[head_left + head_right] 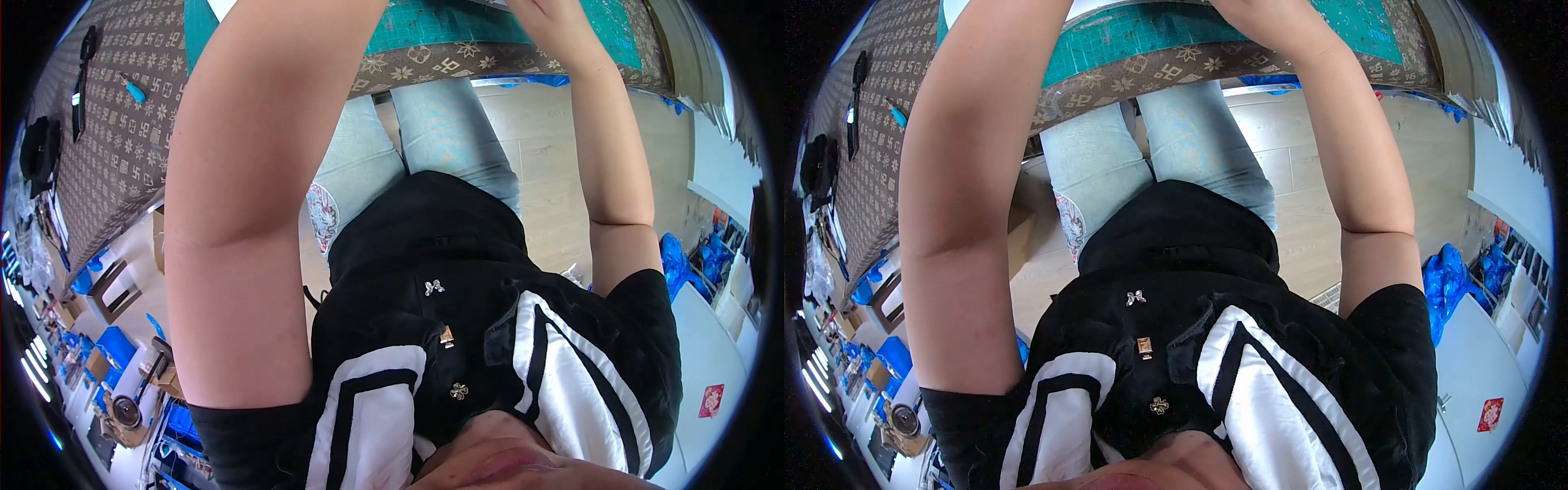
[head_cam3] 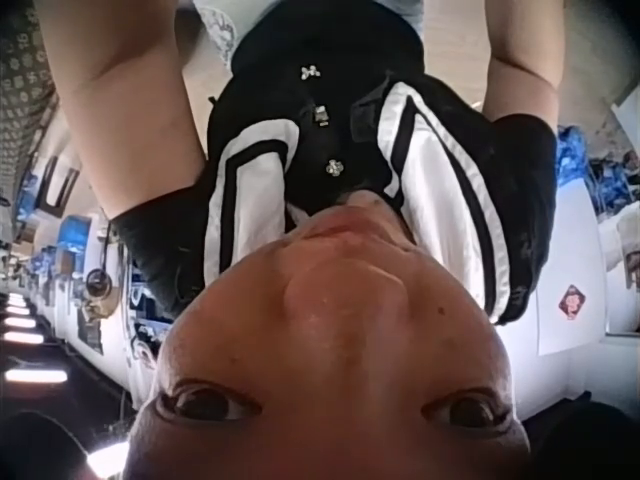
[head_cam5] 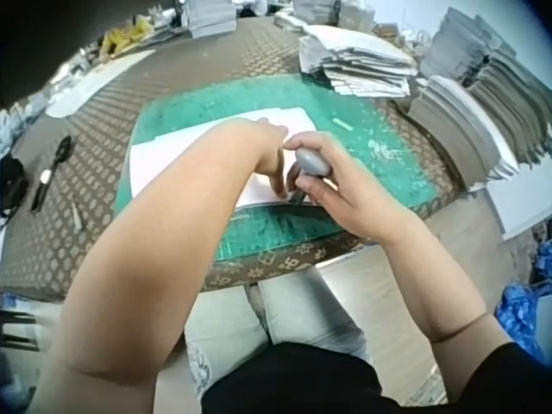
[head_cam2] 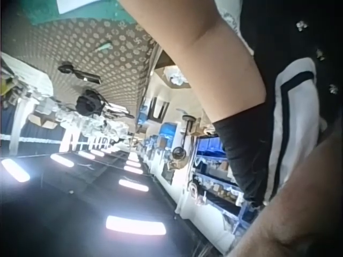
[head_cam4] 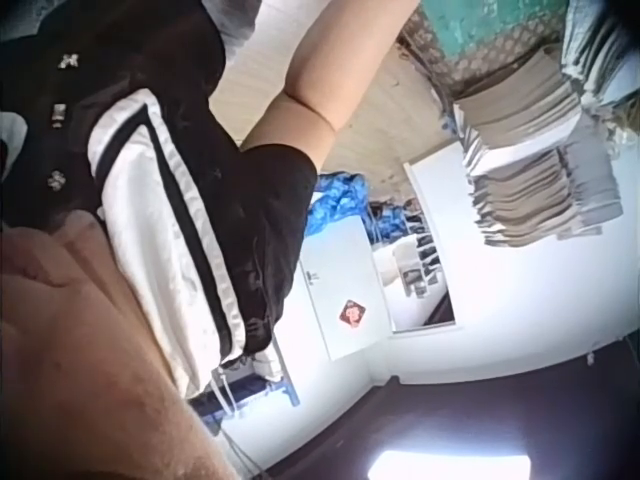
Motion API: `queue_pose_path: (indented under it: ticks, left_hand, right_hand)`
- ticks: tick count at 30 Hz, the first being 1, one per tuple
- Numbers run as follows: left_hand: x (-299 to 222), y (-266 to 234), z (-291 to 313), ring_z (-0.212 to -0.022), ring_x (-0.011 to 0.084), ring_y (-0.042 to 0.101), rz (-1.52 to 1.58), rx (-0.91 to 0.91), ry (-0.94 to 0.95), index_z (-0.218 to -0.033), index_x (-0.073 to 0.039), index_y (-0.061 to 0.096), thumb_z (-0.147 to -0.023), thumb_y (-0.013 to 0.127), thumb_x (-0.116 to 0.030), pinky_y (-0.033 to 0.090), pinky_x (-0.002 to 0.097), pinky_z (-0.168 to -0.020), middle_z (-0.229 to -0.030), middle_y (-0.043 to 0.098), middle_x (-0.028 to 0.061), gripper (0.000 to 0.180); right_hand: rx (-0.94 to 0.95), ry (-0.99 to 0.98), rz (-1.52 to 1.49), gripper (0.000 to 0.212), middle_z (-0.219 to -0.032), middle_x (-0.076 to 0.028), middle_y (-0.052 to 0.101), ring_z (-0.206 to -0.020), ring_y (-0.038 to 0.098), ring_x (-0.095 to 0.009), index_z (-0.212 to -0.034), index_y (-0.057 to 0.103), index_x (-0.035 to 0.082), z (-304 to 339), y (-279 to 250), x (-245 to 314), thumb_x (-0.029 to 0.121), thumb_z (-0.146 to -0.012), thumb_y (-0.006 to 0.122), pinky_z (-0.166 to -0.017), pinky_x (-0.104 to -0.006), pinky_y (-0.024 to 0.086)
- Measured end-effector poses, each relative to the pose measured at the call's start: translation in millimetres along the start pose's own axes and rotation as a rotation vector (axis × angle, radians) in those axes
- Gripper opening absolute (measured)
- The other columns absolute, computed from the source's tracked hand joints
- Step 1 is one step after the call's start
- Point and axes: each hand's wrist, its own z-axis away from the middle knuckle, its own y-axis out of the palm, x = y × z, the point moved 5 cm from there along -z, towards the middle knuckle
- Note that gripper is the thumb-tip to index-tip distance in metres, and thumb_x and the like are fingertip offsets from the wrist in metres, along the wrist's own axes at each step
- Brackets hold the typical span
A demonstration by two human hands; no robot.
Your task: Arranging and packaging patterned fabric components with white paper inserts at a workstation.
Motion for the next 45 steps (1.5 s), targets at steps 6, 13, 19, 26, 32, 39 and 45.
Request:
queue_pose_path:
  ticks: [6,13,19,26,32,39,45]
  left_hand:
    - [7,-5,-4,-0.13,0.0377,0.058,0.192,0.229,0.12,-0.142,-0.009,0.058,-0.062,0.095,-0.048,0.05,0.0475,-0.106,-0.146,0.058,0.0193,0.096]
    - [5,-9,-1,-0.13,0.0378,0.058,-0.013,-0.008,-0.006,-0.142,-0.01,0.059,-0.063,0.094,-0.047,0.051,0.0479,-0.106,-0.145,0.058,0.0184,0.094]
    - [0,0,-5,-0.132,0.0379,0.056,0.046,0.138,0.078,-0.143,-0.013,0.058,-0.065,0.094,-0.046,0.049,0.0489,-0.107,-0.146,0.057,0.0187,0.092]
    - [3,-6,-7,-0.136,0.0391,0.052,0.16,0.325,0.092,-0.147,-0.014,0.055,-0.065,0.094,-0.045,0.047,0.0512,-0.109,-0.152,0.051,0.0197,0.096]
    - [-2,-2,2,-0.137,0.0398,0.05,-0.03,-0.031,-0.013,-0.15,-0.014,0.051,-0.064,0.094,-0.046,0.047,0.0513,-0.11,-0.154,0.047,0.0204,0.101]
    - [-2,3,-4,-0.14,0.0395,0.048,-0.059,-0.071,-0.011,-0.154,-0.013,0.044,-0.063,0.094,-0.049,0.046,0.0512,-0.111,-0.157,0.044,0.0201,0.11]
    - [4,-5,-6,-0.142,0.0395,0.046,-0.047,-0.037,-0.027,-0.158,-0.013,0.039,-0.063,0.093,-0.052,0.045,0.0512,-0.113,-0.161,0.038,0.0199,0.115]
  right_hand:
    - [-0.004,0.007,0.0,0.044,-0.112,-0.009,0.058,-0.098,0.062,-0.018,-0.141,0.047,0.01,-1,0,0,-0.001,-0.101,0.058,-0.084,-0.0319,0.051]
    - [-0.049,-0.138,0.089,0.046,-0.112,-0.015,0.061,-0.097,0.066,-0.024,-0.142,0.045,0.009,-1,9,3,-0.004,-0.099,0.058,-0.087,-0.0356,0.052]
    - [-0.014,-0.021,0.003,0.047,-0.113,-0.017,0.063,-0.098,0.069,-0.028,-0.141,0.045,0.008,-1,10,2,-0.005,-0.097,0.058,-0.088,-0.0372,0.053]
    - [-0.076,-0.027,0.054,0.047,-0.113,-0.017,0.063,-0.098,0.069,-0.029,-0.14,0.045,0.008,-1,11,1,-0.006,-0.097,0.058,-0.088,-0.0377,0.053]
    - [-0.08,-0.049,0.072,0.046,-0.112,-0.017,0.063,-0.099,0.069,-0.03,-0.139,0.046,0.008,-1,12,-3,-0.005,-0.097,0.059,-0.088,-0.0384,0.053]
    - [-0.054,-0.047,0.08,0.045,-0.111,-0.017,0.063,-0.1,0.068,-0.029,-0.139,0.045,0.007,2,14,-2,-0.004,-0.097,0.059,-0.088,-0.0381,0.053]
    - [-0.055,-0.13,0.074,0.045,-0.106,-0.013,0.064,-0.093,0.069,-0.023,-0.14,0.044,0.008,4,12,-1,-0.002,-0.099,0.06,-0.082,-0.0342,0.054]
